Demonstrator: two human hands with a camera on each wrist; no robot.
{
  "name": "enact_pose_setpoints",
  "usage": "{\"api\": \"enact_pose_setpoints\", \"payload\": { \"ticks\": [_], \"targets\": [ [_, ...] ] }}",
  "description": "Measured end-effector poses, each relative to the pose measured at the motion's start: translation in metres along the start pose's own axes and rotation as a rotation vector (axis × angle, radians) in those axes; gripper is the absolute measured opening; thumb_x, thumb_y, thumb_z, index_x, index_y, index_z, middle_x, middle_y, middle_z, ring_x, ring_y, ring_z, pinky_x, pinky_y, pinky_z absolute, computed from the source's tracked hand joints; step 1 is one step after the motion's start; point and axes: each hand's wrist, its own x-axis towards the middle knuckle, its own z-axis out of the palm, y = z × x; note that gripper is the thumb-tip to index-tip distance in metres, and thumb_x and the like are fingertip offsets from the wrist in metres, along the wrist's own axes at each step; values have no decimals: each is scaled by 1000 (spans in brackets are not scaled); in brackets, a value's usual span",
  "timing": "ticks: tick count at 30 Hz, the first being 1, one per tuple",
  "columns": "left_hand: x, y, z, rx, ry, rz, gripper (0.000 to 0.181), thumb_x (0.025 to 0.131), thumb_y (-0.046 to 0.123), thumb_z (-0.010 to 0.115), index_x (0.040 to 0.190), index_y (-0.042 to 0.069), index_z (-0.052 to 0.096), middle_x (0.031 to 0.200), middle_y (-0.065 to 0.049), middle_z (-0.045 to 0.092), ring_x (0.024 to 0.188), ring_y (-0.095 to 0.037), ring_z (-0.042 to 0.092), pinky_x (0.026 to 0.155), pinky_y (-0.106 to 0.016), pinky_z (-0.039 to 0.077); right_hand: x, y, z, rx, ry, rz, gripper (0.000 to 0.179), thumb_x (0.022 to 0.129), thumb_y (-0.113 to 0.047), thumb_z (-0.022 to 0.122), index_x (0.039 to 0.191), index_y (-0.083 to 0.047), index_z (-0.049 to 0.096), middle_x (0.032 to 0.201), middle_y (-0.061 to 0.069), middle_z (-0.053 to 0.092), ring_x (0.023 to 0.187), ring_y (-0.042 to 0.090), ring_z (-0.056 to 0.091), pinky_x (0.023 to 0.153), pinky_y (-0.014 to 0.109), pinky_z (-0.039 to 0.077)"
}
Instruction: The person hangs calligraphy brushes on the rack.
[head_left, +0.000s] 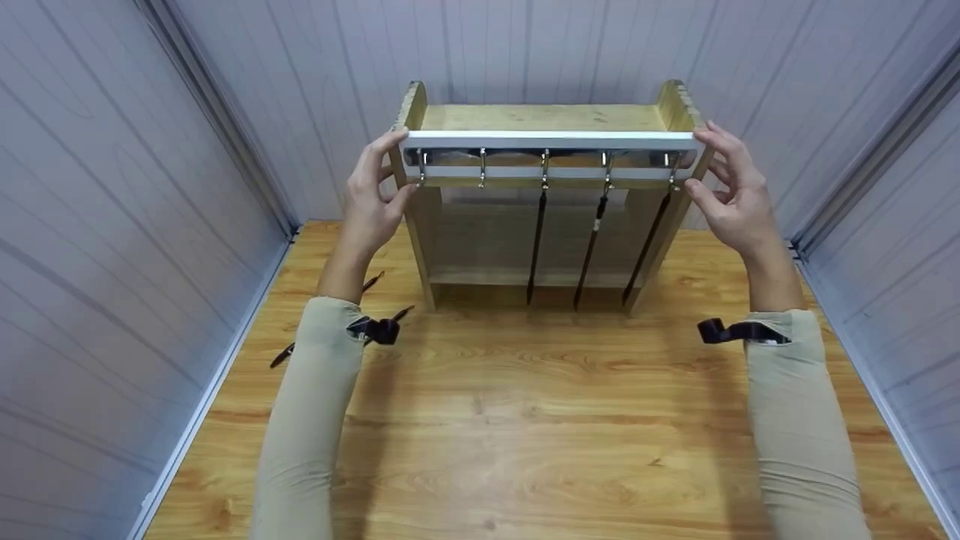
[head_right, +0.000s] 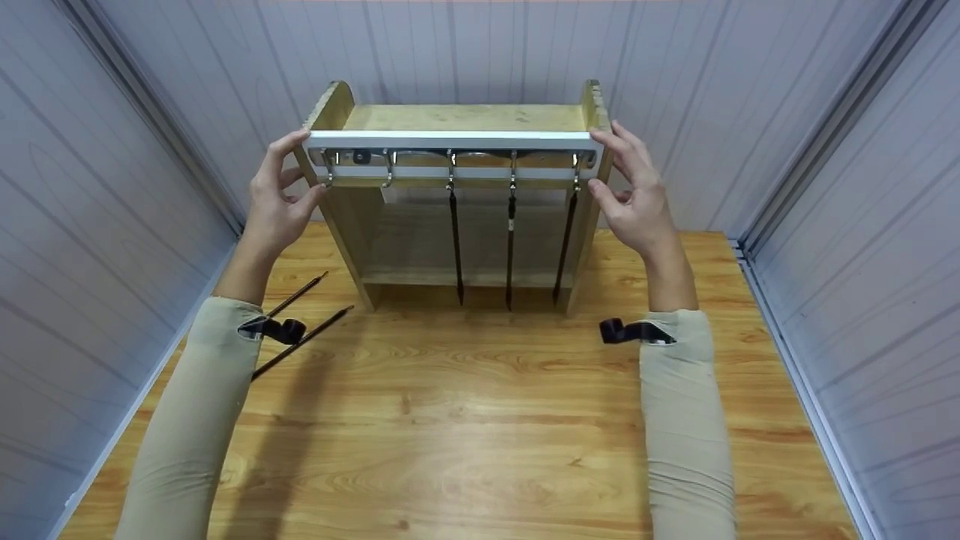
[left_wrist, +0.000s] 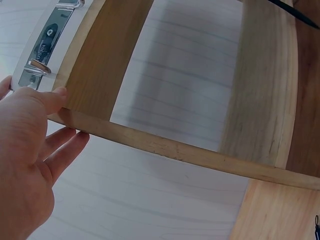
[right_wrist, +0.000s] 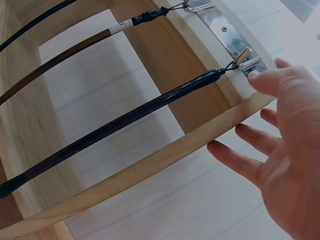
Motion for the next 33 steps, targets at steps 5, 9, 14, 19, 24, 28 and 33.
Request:
{"api": "enact_pose_setpoints", "payload": {
  "ticks": [5,9,14,19,24,28,33],
  "targets": [
    [-1,0,-1,18,2,3,63,101,-10,73,159,4,55,169,-24,53,156,-36,57,121,-44,64,2,3,-1,-90,-11,-37,58,107,5,66,163,1,50,181,21,38,164,40,48,104,10,62],
    [-2,0,0,19,0,14,62,101,-9,73,159,3,54,169,-25,52,157,-37,55,123,-46,62,2,5,-2,-116,-11,-91,61,105,7,68,163,3,49,179,24,41,167,27,44,125,17,53],
    [-2,0,1,24,-12,-9,63,102,-10,72,160,6,54,172,-23,50,158,-37,55,121,-46,64,-3,7,-2,-134,-6,-81,66,104,9,68,166,1,47,179,22,42,153,19,58,98,7,63],
    [-2,1,1,25,-8,-10,64,101,-11,72,160,7,55,173,-22,49,159,-36,54,119,-46,65,-5,6,0,-129,-3,-32,64,107,9,64,166,-4,46,181,18,39,151,32,61,88,6,64],
    [-2,1,1,29,-7,7,62,102,-10,71,160,5,54,173,-23,49,162,-36,51,124,-46,62,-5,6,1,-142,0,-52,63,106,10,64,165,-3,46,180,20,40,150,34,61,89,7,64],
    [-2,2,-2,34,-2,22,62,102,-10,71,160,4,54,172,-25,49,161,-37,51,124,-48,62,-3,8,2,-150,-6,-104,62,106,11,64,164,0,45,177,23,42,148,25,61,95,6,63],
    [-3,3,-6,51,-9,22,62,102,-8,71,161,2,53,173,-26,47,160,-38,51,123,-46,62,-1,9,5,-151,-11,-104,62,106,10,64,164,0,45,175,22,42,148,31,61,94,6,63]
  ]
}}
